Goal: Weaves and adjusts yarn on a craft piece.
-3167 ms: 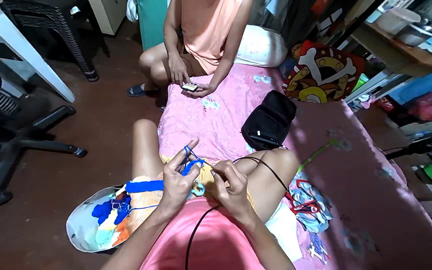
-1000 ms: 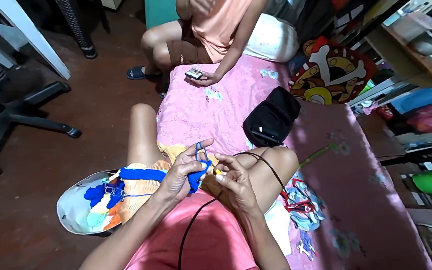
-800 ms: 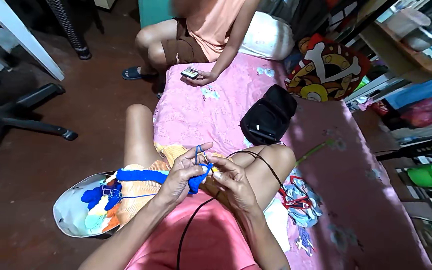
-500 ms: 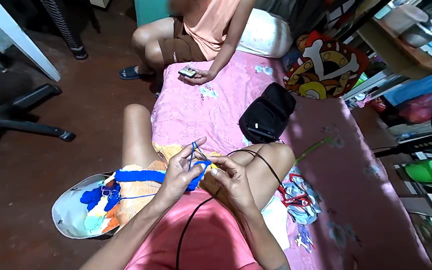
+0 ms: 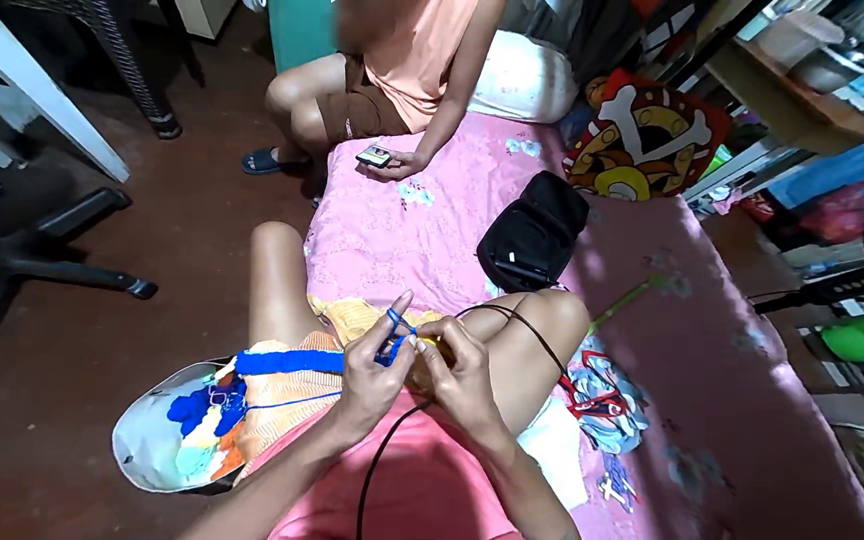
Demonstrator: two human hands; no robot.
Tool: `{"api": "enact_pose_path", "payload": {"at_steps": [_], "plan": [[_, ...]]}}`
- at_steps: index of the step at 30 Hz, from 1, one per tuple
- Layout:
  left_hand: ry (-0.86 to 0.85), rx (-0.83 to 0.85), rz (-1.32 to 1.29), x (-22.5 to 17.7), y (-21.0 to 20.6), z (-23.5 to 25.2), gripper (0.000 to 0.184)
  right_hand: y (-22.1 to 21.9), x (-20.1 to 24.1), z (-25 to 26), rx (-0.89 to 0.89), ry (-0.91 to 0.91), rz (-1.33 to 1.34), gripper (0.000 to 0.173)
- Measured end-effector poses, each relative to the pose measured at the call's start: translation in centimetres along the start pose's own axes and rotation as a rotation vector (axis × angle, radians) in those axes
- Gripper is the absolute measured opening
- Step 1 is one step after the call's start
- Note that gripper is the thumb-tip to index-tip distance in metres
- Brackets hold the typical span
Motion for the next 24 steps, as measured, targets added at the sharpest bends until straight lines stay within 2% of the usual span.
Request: {"api": "enact_pose_path", "payload": {"at_steps": [3,5,7,11,17,21,24], "plan": [[0.025,-0.136,-0.152,0.0,0.3,0.0,0.053,-1.2,-1.4,0.7,0.136,-0.247,0.618,0.024],[0.101,-0.199,-0.247,0.2,0.5,0.5,0.058,-2.2,-2.4,0.7,0.165,-0.294,0.867,0.028],[0.140,-0.212,-0.263,0.4,0.8,0.7,0.060,-2.1,-2.6,0.5,0.086,-0.219,0.757,0.028],[0.125,-0.190,-0.163,0.6,1.5,1.0,0.059,-1.4,-2.1,-0.5,-0.112,0.037,0.261,0.018],[0.122,-0.145,-0.128,0.1,1.9,1.3,0.057,-1.0,-0.8,-1.2,-0.186,0.208,-0.030,0.010],[0.251,-0.038,-0.091,0.3,2.9,2.2,0.054,-0.9,-0.2,-1.3,-0.209,0.302,-0.166,0.011],[0.421,0.061,-0.207,1.4,3.1,2.7,0.053,-0.8,0.0,-1.2,-0.184,0.355,-0.226,0.011]]}}
Point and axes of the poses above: each hand's wrist, its own z-axis towards the middle knuckle, its own y-axis out of the back of the hand, x = y × z, the point moved 7 cm from there along z, towards the middle knuckle, and after that the axes turned 9 degrees about -y, right-handed, at the moved point
